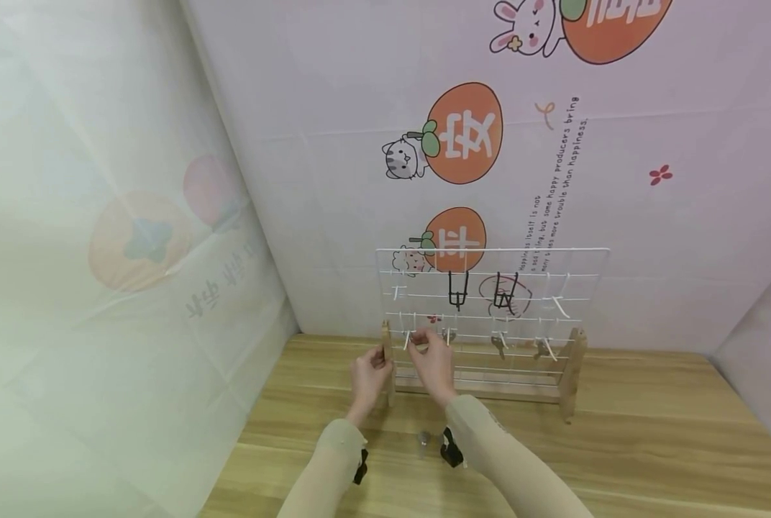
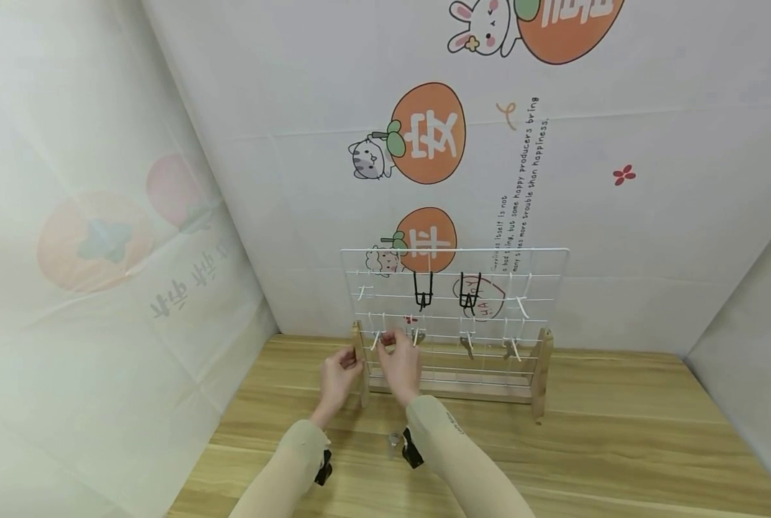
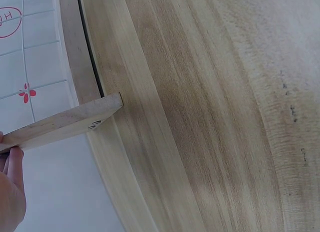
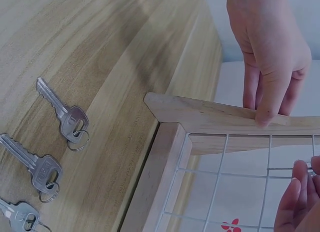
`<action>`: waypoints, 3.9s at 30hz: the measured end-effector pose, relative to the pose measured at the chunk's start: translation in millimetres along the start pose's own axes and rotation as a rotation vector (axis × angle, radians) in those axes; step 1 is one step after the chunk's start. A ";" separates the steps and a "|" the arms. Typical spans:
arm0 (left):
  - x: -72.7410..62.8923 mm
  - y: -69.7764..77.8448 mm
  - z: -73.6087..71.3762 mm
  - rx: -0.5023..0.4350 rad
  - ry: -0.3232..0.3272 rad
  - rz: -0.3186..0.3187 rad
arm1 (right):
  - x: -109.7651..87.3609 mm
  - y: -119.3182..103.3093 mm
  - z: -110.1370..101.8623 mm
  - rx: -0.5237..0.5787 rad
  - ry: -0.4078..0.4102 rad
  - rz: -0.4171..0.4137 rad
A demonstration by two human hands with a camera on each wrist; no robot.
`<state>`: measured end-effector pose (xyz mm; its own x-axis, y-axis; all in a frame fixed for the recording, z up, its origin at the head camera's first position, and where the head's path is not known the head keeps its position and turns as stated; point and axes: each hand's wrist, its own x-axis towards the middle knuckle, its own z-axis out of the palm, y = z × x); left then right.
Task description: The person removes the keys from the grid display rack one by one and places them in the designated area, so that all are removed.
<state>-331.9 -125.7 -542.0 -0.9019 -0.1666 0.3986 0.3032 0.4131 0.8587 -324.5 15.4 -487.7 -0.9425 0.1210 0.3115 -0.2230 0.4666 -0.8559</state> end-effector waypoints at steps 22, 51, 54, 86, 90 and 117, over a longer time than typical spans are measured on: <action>-2.4 0.9 -0.2 -0.006 0.004 0.003 | -4.4 -1.1 -0.3 0.023 0.005 -0.061; -0.6 1.0 0.5 -0.031 -0.009 0.015 | -13.1 -3.7 -12.5 0.061 -0.093 -0.149; -0.9 1.0 0.4 -0.026 -0.006 0.021 | -14.2 -4.4 -14.7 0.050 -0.101 -0.145; -1.4 0.7 -0.6 -0.065 -0.023 -0.061 | -47.4 14.0 -49.3 0.033 -0.297 -0.035; -0.8 1.0 -1.1 -0.064 -0.021 -0.054 | -54.7 23.5 -59.4 0.041 -0.322 -0.052; 0.0 0.2 -0.5 -0.008 -0.005 0.004 | -77.0 115.9 -114.1 -0.142 -0.295 0.064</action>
<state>-331.7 -126.0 -541.7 -0.9019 -0.1607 0.4010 0.3097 0.4064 0.8596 -249.4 160.1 -563.8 -0.9895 -0.0956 0.1081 -0.1438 0.5864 -0.7972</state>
